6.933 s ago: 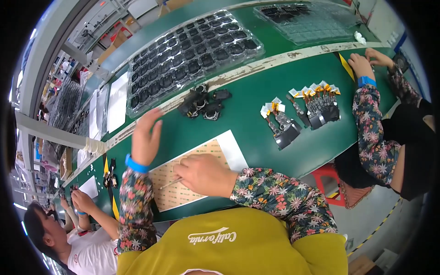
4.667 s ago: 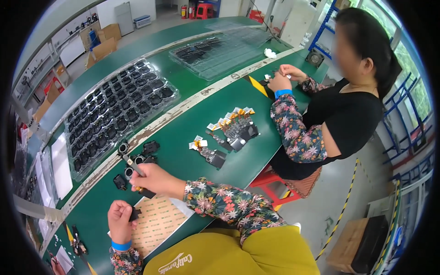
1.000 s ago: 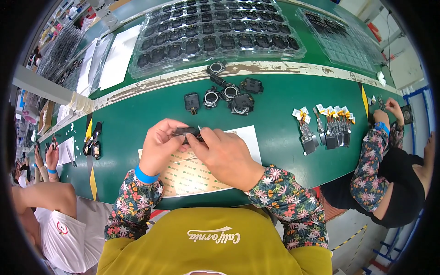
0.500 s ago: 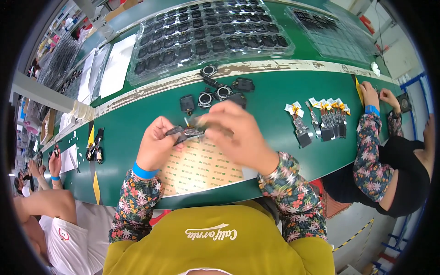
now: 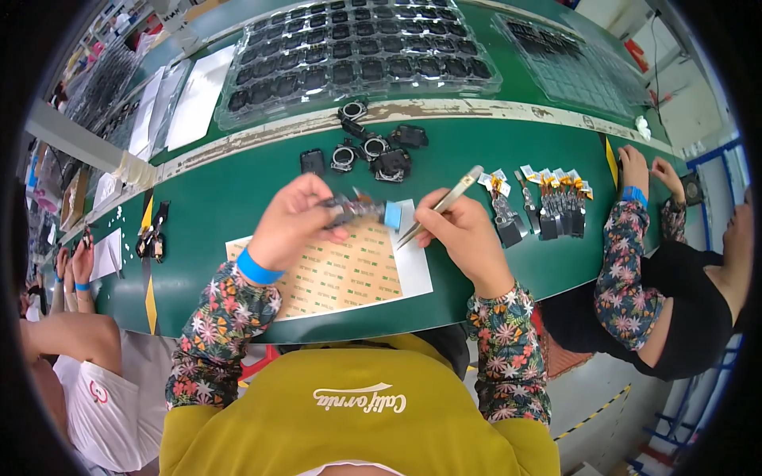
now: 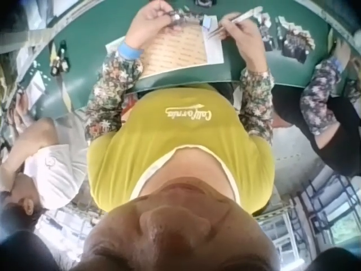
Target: The person assembles small electronic components by applying adhesive with a precision applicator, then joining the electronic components into plastic housings.
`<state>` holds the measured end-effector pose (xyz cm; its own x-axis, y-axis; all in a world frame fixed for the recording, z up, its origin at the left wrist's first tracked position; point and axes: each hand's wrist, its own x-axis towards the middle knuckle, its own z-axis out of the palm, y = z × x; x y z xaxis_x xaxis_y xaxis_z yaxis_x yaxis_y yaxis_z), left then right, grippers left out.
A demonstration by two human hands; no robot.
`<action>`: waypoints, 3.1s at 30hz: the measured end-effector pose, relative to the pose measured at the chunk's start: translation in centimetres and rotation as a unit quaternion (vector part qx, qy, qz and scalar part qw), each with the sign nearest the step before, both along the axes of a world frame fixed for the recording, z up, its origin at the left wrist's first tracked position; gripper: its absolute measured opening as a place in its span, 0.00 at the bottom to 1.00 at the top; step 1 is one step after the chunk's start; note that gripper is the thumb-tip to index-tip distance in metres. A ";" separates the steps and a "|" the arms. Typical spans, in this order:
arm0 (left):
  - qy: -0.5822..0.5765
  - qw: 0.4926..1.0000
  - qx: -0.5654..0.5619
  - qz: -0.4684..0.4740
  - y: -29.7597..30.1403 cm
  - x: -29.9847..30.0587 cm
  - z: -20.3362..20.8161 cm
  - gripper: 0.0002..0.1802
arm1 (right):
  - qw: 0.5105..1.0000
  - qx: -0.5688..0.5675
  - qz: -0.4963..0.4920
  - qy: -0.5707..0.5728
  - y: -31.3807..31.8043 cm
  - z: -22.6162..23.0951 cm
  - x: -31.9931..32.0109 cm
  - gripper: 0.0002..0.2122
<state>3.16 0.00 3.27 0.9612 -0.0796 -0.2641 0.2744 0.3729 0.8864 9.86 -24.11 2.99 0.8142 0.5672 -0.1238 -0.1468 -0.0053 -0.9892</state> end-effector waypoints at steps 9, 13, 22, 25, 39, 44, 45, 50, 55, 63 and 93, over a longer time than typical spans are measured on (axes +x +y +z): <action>-0.125 0.975 0.142 -0.120 -1.3 -1.1 -2.0 0.12 | 0.996 0.053 -0.067 -0.006 1.2 -2.2 1.8 0.04; -0.155 0.953 0.221 -0.139 -2.1 -1.7 -2.5 0.11 | 0.998 0.028 -0.055 -0.012 1.7 -3.0 1.9 0.04; -0.147 0.930 0.289 -0.172 -2.2 -1.5 -2.7 0.11 | 0.999 0.028 -0.033 0.008 2.6 -1.7 2.6 0.04; -0.174 0.924 0.294 -0.171 -2.2 -1.5 -2.7 0.11 | 1.000 0.000 -0.002 -0.012 3.2 -1.5 3.1 0.05; -0.155 0.920 0.307 -0.190 -1.8 -1.2 -2.8 0.11 | 0.993 -0.056 0.100 0.010 4.1 -0.7 5.0 0.04; -0.139 0.926 0.299 -0.182 -2.0 -1.0 -2.7 0.11 | 0.991 -0.071 0.111 0.007 4.7 -0.9 5.5 0.04; -0.142 0.929 0.293 -0.175 -2.0 -1.0 -2.8 0.11 | 0.990 -0.074 0.117 0.008 4.7 -0.9 5.5 0.03; -0.162 0.919 0.315 -0.173 -1.9 -0.8 -2.9 0.11 | 0.989 -0.059 0.134 0.012 4.5 -1.0 5.8 0.03; -0.162 0.929 0.289 -0.165 -2.2 -0.6 -2.9 0.10 | 0.991 -0.021 0.128 0.040 4.1 -1.7 6.1 0.04; -0.169 0.936 0.265 -0.157 -2.3 -0.4 -2.4 0.10 | 0.986 0.054 0.016 0.158 2.1 0.0 6.5 0.05; -0.103 0.982 -0.065 0.147 -1.3 -0.8 -1.4 0.08 | 0.975 0.173 -0.125 -0.055 7.8 0.9 -1.5 0.06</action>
